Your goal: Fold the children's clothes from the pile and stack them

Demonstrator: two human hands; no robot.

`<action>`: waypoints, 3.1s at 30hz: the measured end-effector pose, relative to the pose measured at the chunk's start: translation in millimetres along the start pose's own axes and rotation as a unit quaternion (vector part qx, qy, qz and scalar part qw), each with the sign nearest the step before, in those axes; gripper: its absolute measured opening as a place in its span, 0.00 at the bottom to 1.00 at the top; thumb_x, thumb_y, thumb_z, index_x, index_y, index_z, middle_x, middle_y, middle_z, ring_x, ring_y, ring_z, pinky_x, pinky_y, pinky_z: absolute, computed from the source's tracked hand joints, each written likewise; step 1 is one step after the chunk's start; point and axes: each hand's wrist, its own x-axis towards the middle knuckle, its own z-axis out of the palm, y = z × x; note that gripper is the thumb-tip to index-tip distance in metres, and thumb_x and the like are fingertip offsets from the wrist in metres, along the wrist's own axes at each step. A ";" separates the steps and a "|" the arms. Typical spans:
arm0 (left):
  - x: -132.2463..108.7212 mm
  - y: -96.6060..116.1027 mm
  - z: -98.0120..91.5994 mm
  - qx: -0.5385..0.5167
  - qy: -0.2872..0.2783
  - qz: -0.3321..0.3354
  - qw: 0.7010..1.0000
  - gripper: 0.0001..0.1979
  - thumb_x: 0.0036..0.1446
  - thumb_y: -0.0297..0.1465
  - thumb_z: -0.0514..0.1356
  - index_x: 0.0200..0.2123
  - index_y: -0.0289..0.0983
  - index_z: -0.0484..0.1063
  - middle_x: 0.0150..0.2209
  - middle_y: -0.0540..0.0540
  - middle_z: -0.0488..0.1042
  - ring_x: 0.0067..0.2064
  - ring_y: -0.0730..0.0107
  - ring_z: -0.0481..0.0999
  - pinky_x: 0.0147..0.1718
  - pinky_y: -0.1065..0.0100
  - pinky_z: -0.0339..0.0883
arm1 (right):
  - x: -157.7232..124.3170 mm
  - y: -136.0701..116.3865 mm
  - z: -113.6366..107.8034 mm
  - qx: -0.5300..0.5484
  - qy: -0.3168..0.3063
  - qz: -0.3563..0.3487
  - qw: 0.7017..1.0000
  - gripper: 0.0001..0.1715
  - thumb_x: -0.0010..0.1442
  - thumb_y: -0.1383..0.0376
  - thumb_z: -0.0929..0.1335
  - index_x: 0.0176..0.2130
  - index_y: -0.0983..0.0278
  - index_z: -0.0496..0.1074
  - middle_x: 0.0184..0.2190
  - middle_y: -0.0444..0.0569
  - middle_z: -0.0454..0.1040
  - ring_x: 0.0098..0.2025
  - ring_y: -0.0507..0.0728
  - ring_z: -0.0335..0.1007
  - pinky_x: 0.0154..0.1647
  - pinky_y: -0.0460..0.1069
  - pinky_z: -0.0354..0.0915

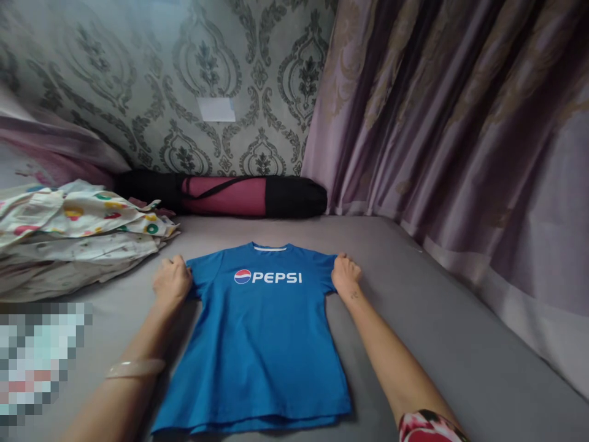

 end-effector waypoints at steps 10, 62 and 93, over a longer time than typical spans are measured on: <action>-1.9 109.7 25.6 -0.057 -0.087 0.338 0.935 0.26 0.65 0.37 0.47 0.61 0.28 0.59 0.63 0.32 0.58 0.65 0.51 0.55 0.60 0.57 0.50 | -36.4 -122.3 21.2 0.121 -0.063 -0.315 0.939 0.36 0.67 0.56 0.52 0.66 0.74 0.48 0.68 0.59 0.45 0.70 0.62 0.34 0.67 0.58 0.32; -190.4 -66.4 -75.6 -0.421 -0.378 0.111 0.817 0.38 0.49 0.46 0.64 0.59 0.40 0.55 0.27 0.54 0.67 0.28 0.72 0.66 0.24 0.72 0.59 | -220.4 85.4 -56.4 0.256 -0.232 -0.324 0.881 0.32 0.57 0.64 0.65 0.61 0.55 0.58 0.60 0.50 0.56 0.43 0.53 0.69 0.46 0.50 0.67; -222.4 -41.7 -81.7 -0.564 -0.205 -0.053 0.798 0.24 0.44 0.36 0.59 0.46 0.34 0.73 0.32 0.48 0.73 0.33 0.68 0.72 0.36 0.66 0.68 | -234.7 65.0 -25.5 0.129 0.006 -0.257 0.958 0.15 0.61 0.63 0.61 0.45 0.57 0.71 0.43 0.48 0.76 0.35 0.58 0.74 0.32 0.51 0.67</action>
